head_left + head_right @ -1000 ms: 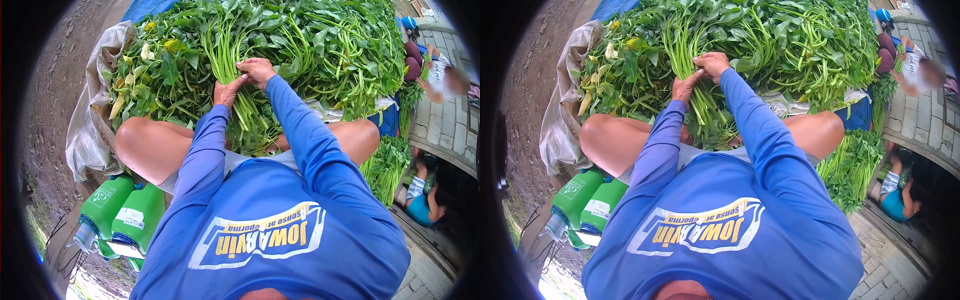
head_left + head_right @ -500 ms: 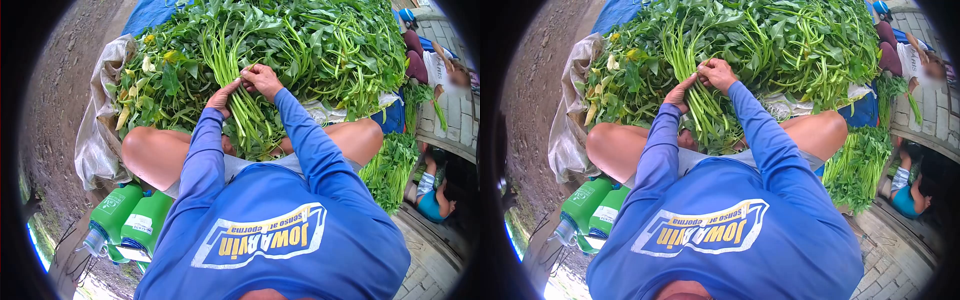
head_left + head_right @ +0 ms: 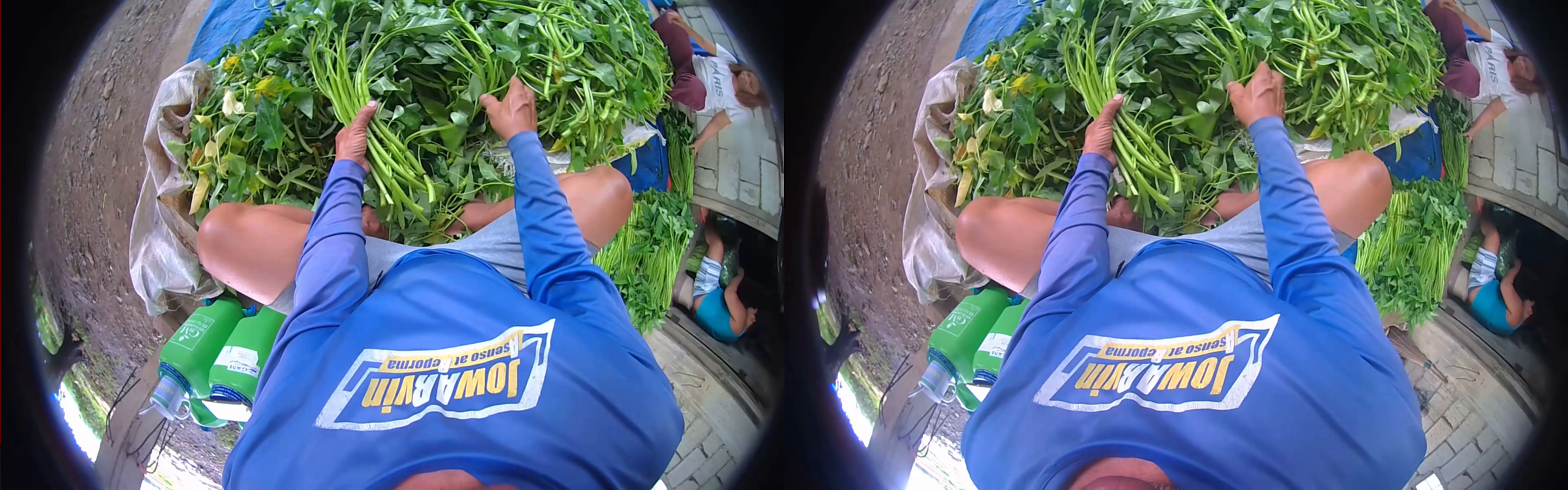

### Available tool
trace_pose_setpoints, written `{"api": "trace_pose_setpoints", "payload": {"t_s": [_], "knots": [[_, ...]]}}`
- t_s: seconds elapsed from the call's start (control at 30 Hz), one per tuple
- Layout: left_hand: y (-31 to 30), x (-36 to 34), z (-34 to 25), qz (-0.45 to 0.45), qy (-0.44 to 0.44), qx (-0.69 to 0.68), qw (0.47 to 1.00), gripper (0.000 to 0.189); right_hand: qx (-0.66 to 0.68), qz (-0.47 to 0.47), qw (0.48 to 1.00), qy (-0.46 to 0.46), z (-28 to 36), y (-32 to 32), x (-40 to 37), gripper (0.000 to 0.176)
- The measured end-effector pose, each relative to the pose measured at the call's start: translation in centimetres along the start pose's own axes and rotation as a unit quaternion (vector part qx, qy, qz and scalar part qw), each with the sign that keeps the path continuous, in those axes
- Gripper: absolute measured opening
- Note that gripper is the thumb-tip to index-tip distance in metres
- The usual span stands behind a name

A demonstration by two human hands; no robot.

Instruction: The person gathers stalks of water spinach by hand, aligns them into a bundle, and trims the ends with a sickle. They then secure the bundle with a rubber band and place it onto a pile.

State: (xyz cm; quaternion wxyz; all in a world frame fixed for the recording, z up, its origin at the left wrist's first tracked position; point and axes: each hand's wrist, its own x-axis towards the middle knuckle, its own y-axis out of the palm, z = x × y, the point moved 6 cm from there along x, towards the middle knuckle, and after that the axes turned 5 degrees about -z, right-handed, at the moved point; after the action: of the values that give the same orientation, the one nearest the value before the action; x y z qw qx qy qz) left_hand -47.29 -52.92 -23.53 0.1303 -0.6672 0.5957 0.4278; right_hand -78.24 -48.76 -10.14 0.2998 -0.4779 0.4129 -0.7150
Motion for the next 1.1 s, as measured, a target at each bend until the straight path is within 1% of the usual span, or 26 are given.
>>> {"api": "trace_pose_setpoints", "payload": {"t_s": [0.03,0.07,0.1,0.13,0.17,0.2,0.23,0.27,0.33,0.37,0.4,0.47,0.57,0.6,0.63,0.67,0.73,0.8,0.83,0.93,0.97,1.0,1.07,1.1], "knots": [[0.5,0.1,0.1,0.024,0.023,-0.023,0.999,0.046,0.111,0.012,0.994,0.002,1.5,-1.6,0.3,0.033],[0.5,0.4,0.2,0.019,0.030,-0.017,0.999,0.045,0.223,0.026,0.974,0.006,4.6,-3.7,0.0,0.028],[0.5,-0.1,0.4,0.009,0.015,-0.012,1.000,0.045,0.310,0.125,0.943,0.001,7.4,-3.7,-2.0,0.027],[0.6,-0.5,0.3,0.000,0.001,-0.006,1.000,0.044,0.303,0.283,0.910,0.013,9.8,-2.7,-4.8,0.032],[0.4,0.3,0.7,-0.003,0.009,0.000,1.000,0.046,0.260,0.406,0.876,0.004,11.8,-1.4,-7.0,0.041],[1.1,0.0,0.4,0.018,0.022,-0.031,0.999,0.047,0.239,0.357,0.903,0.017,12.2,0.4,-9.2,0.048],[1.0,0.5,0.7,0.020,0.026,-0.028,0.999,0.048,0.284,0.296,0.910,0.055,12.7,0.8,-9.9,0.048],[0.9,0.5,0.6,0.019,0.031,-0.026,0.999,0.049,0.308,0.316,0.892,0.094,12.7,1.8,-10.3,0.046],[0.6,-0.5,0.2,-0.019,0.106,0.009,0.994,0.053,0.356,0.358,0.846,0.173,13.0,3.5,-11.2,0.042],[0.9,-0.9,0.2,-0.026,0.166,0.011,0.986,0.059,0.401,0.346,0.831,0.171,13.7,3.3,-11.5,0.037],[0.4,-0.3,0.7,-0.039,0.191,0.022,0.981,0.061,0.397,0.376,0.815,0.191,13.9,3.7,-12.1,0.037],[0.4,-0.8,0.2,-0.071,0.252,0.065,0.963,0.058,0.388,0.424,0.787,0.224,13.5,5.2,-12.6,0.037],[0.5,-0.5,0.9,0.027,0.078,0.078,0.994,0.054,0.382,0.438,0.783,0.221,13.2,5.7,-12.9,0.038],[0.6,-0.4,1.1,0.048,0.036,0.073,0.996,0.050,0.383,0.443,0.781,0.218,13.2,5.7,-13.2,0.039],[0.6,-0.1,1.5,0.067,-0.008,0.067,0.995,0.045,0.388,0.419,0.793,0.213,13.3,5.6,-13.2,0.038],[0.7,0.1,1.9,0.088,-0.051,0.062,0.993,0.041,0.408,0.418,0.777,0.233,13.5,5.4,-13.3,0.039],[0.4,0.2,1.3,0.047,-0.046,0.088,0.994,0.031,0.447,0.391,0.756,0.274,12.6,8.6,-14.7,0.039],[0.2,0.4,1.5,0.045,-0.040,0.062,0.996,0.028,0.417,0.370,0.771,0.310,12.5,4.5,-13.0,0.039],[0.5,0.2,0.6,0.026,0.026,0.072,0.997,0.024,0.345,0.374,0.824,0.249,12.4,3.5,-12.1,0.032],[0.9,0.8,0.0,0.041,0.057,0.002,0.998,0.021,0.446,0.174,0.857,0.192,11.7,1.9,-11.9,0.025],[1.1,0.5,-1.0,0.031,0.061,0.003,0.998,0.019,0.439,0.152,0.873,0.147,11.5,0.5,-11.7,0.021],[1.2,0.2,-2.1,0.029,0.070,-0.024,0.997,0.025,0.476,0.139,0.851,0.171,10.9,-0.7,-12.2,0.023],[1.6,-1.4,-5.3,0.025,0.087,-0.039,0.995,0.022,0.547,0.113,0.801,0.215,10.0,-3.9,-12.6,0.027],[1.7,-1.9,-6.9,0.044,0.096,-0.061,0.993,0.019,0.563,0.196,0.740,0.310,8.6,-3.9,-13.6,0.027]]}}
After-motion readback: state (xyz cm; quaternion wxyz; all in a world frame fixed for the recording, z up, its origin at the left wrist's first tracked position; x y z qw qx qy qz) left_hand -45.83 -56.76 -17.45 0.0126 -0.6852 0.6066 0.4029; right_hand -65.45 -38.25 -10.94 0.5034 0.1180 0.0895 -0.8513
